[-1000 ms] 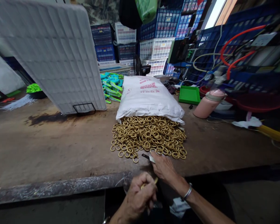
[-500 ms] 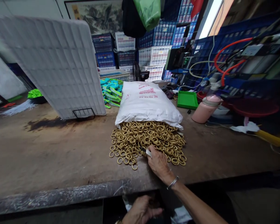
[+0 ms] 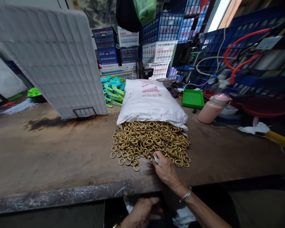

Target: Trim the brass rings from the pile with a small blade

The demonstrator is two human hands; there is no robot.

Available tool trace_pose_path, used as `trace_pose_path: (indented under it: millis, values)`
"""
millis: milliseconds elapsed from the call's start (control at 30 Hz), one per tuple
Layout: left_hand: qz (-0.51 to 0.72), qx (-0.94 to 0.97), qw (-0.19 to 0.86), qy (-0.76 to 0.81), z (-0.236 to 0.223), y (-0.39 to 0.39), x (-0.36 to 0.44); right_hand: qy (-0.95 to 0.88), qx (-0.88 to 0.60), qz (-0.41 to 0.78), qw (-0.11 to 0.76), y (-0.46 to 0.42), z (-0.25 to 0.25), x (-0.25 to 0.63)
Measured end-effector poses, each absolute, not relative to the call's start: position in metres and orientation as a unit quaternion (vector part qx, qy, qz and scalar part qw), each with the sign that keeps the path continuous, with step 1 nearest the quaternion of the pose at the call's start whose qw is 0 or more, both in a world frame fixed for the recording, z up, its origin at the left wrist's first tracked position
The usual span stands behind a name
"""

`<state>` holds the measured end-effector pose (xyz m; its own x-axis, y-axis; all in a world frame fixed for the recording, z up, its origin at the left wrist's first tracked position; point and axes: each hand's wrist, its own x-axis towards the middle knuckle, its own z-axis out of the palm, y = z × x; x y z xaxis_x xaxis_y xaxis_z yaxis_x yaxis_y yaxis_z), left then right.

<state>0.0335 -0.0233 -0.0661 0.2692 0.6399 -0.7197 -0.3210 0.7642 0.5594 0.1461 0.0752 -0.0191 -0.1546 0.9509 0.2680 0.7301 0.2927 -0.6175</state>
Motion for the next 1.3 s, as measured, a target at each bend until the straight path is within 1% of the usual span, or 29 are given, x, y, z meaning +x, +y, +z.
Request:
trace_pose_path:
  millis: [67, 100, 167, 300, 433, 533, 633, 700, 767, 800, 867, 967, 1067, 1200, 1300]
  values:
    - [0.298, 0.283, 0.777, 0.477, -0.045, -0.024, 0.03, -0.735, -0.558, 0.206, 0.327, 0.071, -0.016, 0.148]
    - [0.295, 0.319, 0.777, 0.455, -0.033, -0.024, 0.028, -0.734, -0.55, 0.221, 0.33, 0.069, -0.014, 0.149]
    - [0.302, 0.345, 0.759, 0.462, -0.011, -0.021, 0.024, -0.733, -0.533, 0.255, 0.338, 0.064, -0.011, 0.151]
    - [0.407, 0.35, 0.625, 0.567, 0.014, -0.005, 0.018, -0.733, -0.499, 0.31, 0.343, 0.052, -0.005, 0.152]
    - [0.45, 0.385, 0.604, 0.534, 0.011, 0.012, 0.017, -0.743, -0.475, 0.338, 0.328, 0.042, 0.0, 0.149]
    - [0.467, 0.409, 0.586, 0.521, 0.002, 0.016, 0.018, -0.717, -0.497, 0.356, 0.335, 0.04, 0.002, 0.147]
    - [0.484, 0.463, 0.523, 0.526, -0.002, 0.015, 0.02, -0.676, -0.533, 0.395, 0.32, 0.04, 0.004, 0.147]
    - [0.487, 0.511, 0.477, 0.523, -0.001, 0.013, 0.02, -0.651, -0.537, 0.444, 0.302, 0.04, 0.004, 0.147]
    - [0.481, 0.542, 0.452, 0.52, 0.002, 0.012, 0.021, -0.622, -0.531, 0.49, 0.3, 0.04, 0.004, 0.146]
    - [0.477, 0.544, 0.454, 0.52, 0.004, 0.012, 0.021, -0.61, -0.528, 0.506, 0.305, 0.04, 0.004, 0.146]
    - [0.469, 0.519, 0.491, 0.519, 0.008, 0.012, 0.022, -0.595, -0.528, 0.517, 0.318, 0.041, 0.003, 0.145]
    - [0.44, 0.447, 0.576, 0.524, 0.01, 0.011, 0.023, -0.598, -0.538, 0.494, 0.331, 0.042, 0.001, 0.144]
    - [0.414, 0.418, 0.627, 0.51, 0.007, 0.011, 0.023, -0.61, -0.54, 0.476, 0.331, 0.042, 0.001, 0.145]
    - [0.421, 0.376, 0.683, 0.463, 0.002, 0.009, 0.023, -0.616, -0.527, 0.484, 0.33, 0.042, 0.002, 0.149]
    - [0.433, 0.341, 0.707, 0.443, 0.001, 0.007, 0.024, -0.618, -0.527, 0.481, 0.33, 0.043, -0.001, 0.152]
